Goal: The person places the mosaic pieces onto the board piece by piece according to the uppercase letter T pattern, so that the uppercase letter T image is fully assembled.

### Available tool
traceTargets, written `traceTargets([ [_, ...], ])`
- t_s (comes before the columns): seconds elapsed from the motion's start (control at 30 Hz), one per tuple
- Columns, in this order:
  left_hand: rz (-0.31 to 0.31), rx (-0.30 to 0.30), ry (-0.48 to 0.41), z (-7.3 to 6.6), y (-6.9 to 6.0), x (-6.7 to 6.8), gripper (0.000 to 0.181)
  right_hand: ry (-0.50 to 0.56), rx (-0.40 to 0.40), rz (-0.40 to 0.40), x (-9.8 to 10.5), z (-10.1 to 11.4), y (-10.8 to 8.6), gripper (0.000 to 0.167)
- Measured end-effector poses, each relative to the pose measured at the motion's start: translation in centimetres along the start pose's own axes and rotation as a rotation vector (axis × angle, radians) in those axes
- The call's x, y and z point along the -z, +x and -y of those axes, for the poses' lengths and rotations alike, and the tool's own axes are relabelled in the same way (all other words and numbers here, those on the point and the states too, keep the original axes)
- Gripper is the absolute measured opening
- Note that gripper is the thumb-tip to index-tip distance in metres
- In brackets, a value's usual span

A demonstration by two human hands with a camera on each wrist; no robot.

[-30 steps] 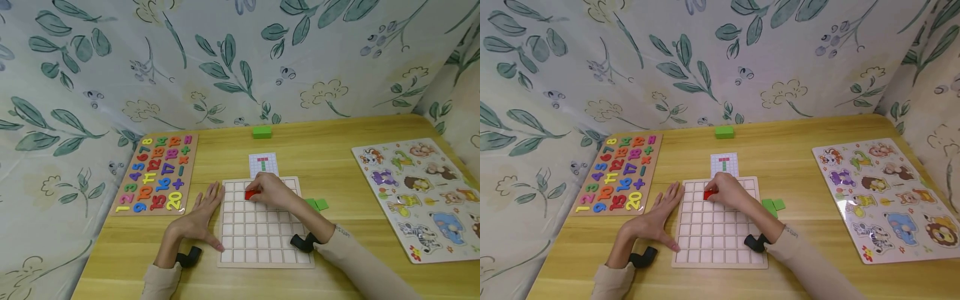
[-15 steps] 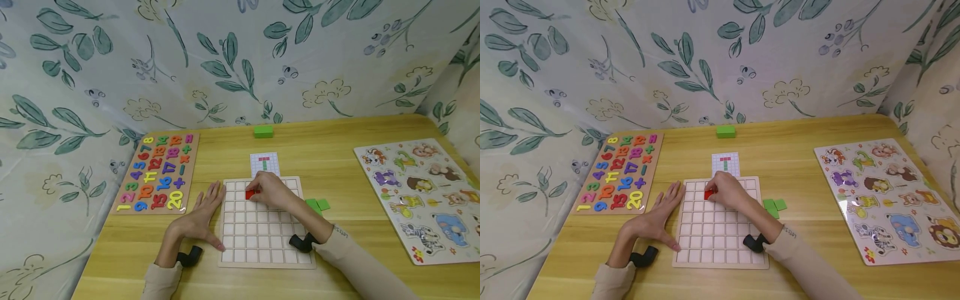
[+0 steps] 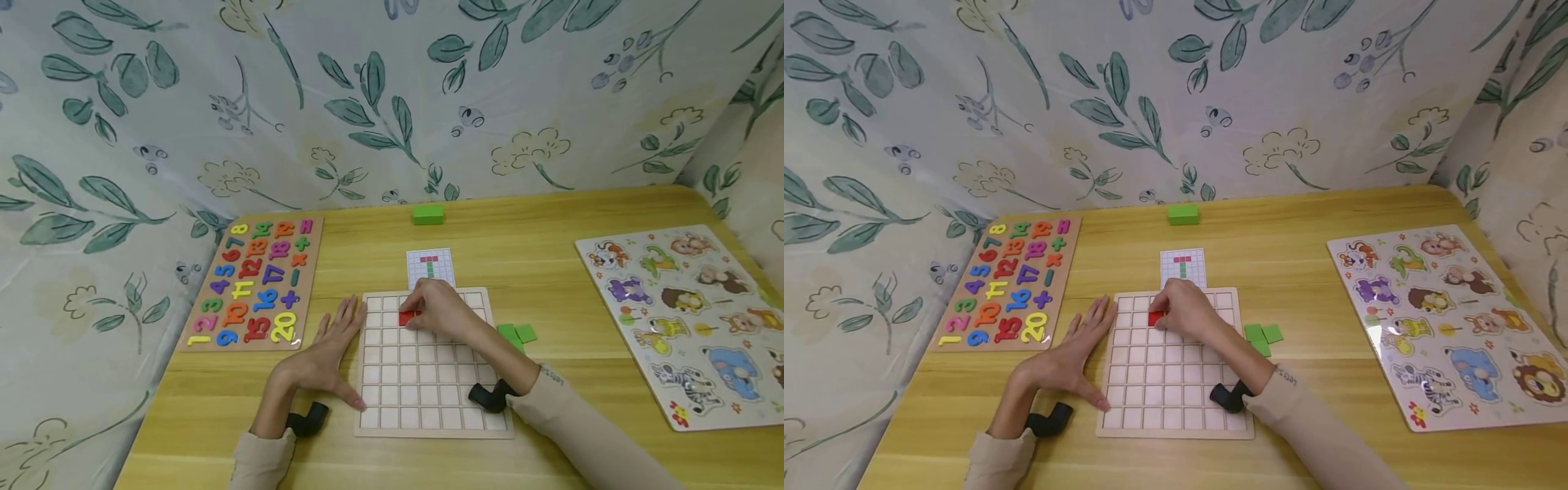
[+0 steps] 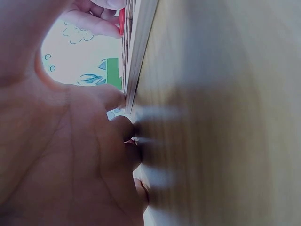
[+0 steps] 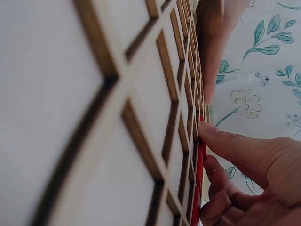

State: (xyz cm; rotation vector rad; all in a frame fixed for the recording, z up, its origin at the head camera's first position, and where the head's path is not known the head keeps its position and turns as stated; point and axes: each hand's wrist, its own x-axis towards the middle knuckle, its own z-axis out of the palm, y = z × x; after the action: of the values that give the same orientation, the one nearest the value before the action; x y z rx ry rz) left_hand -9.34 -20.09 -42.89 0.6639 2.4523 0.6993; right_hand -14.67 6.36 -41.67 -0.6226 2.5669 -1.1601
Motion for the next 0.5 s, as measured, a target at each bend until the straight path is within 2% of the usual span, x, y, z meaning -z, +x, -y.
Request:
traceTargets([
  [0.17, -0.006, 0.004, -0.002, 0.02, -0.09, 0.02, 0.159, 0.077, -0.034, 0.013, -0.12, -0.18, 0.08, 0.023],
  [0.5, -0.008, -0.006, -0.011, 0.05, 0.01, -0.05, 0.158, 0.071, -0.024, 0.048, 0.09, -0.25, 0.11, 0.022],
])
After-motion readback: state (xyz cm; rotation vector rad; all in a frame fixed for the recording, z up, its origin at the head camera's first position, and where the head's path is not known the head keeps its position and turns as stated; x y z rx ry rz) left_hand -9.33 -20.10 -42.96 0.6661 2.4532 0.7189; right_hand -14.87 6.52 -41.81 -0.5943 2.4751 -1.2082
